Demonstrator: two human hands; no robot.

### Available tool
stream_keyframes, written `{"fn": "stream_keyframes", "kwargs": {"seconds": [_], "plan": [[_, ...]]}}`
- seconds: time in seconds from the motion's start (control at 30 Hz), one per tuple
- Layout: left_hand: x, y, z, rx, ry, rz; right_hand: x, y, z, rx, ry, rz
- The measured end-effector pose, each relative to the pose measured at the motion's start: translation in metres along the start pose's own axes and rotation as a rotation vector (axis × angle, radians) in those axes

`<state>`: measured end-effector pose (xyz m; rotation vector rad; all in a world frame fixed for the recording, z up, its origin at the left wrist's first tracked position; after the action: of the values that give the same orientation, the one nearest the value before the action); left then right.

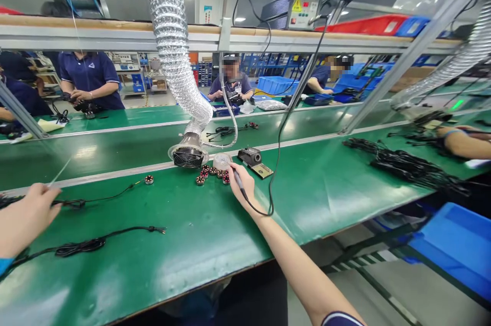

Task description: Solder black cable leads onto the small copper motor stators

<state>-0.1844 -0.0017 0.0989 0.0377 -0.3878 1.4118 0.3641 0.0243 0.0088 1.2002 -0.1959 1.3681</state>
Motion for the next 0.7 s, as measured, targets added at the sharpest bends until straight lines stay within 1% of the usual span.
{"fn": "stream_keyframes", "kwargs": {"seconds": [0.03,0.07,0.13,0.2,0.27,0.3,0.33,0.4,0.5,0.57,0.7], "plan": [[0.002,-0.018,-0.005,0.029,-0.018,0.015,-0.002,-0.003,-0.003,-0.008,0.043,0.003],[0.003,-0.039,-0.012,-0.008,-0.005,0.019,-0.005,-0.004,-0.007,-0.013,0.069,0.005],[0.002,-0.085,-0.035,-0.227,0.169,0.002,-0.014,0.0,-0.013,-0.026,0.082,0.031],[0.0,-0.128,-0.058,-0.436,0.332,-0.016,-0.024,0.01,-0.023,-0.063,0.125,0.116],[0.001,-0.16,-0.076,-0.602,0.43,-0.033,-0.034,0.023,-0.035,-0.109,0.206,0.24],[0.003,-0.171,-0.085,-0.66,0.454,-0.026,-0.038,0.028,-0.041,-0.122,0.251,0.297],[0.005,-0.178,-0.093,-0.709,0.459,-0.012,-0.041,0.032,-0.046,-0.127,0.287,0.339],[0.012,-0.184,-0.108,-0.788,0.428,0.012,-0.046,0.035,-0.053,-0.099,0.329,0.374],[0.02,-0.181,-0.131,-0.877,0.371,0.029,-0.048,0.036,-0.056,-0.016,0.326,0.339],[0.021,-0.175,-0.145,-0.91,0.352,0.055,-0.048,0.035,-0.055,0.03,0.282,0.275],[0.019,-0.165,-0.161,-0.945,0.316,0.087,-0.047,0.037,-0.058,0.223,0.134,0.046]]}}
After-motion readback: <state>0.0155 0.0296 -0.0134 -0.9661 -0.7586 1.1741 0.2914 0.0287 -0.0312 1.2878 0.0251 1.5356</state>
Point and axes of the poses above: each hand's wrist, its own x-axis towards the middle knuckle, its own z-axis out of the back of the hand, y = z × x, the point moved 3 cm from there along x, towards the middle knuckle, and after that the axes turned 7 degrees about -x, right-handed, at the moved point
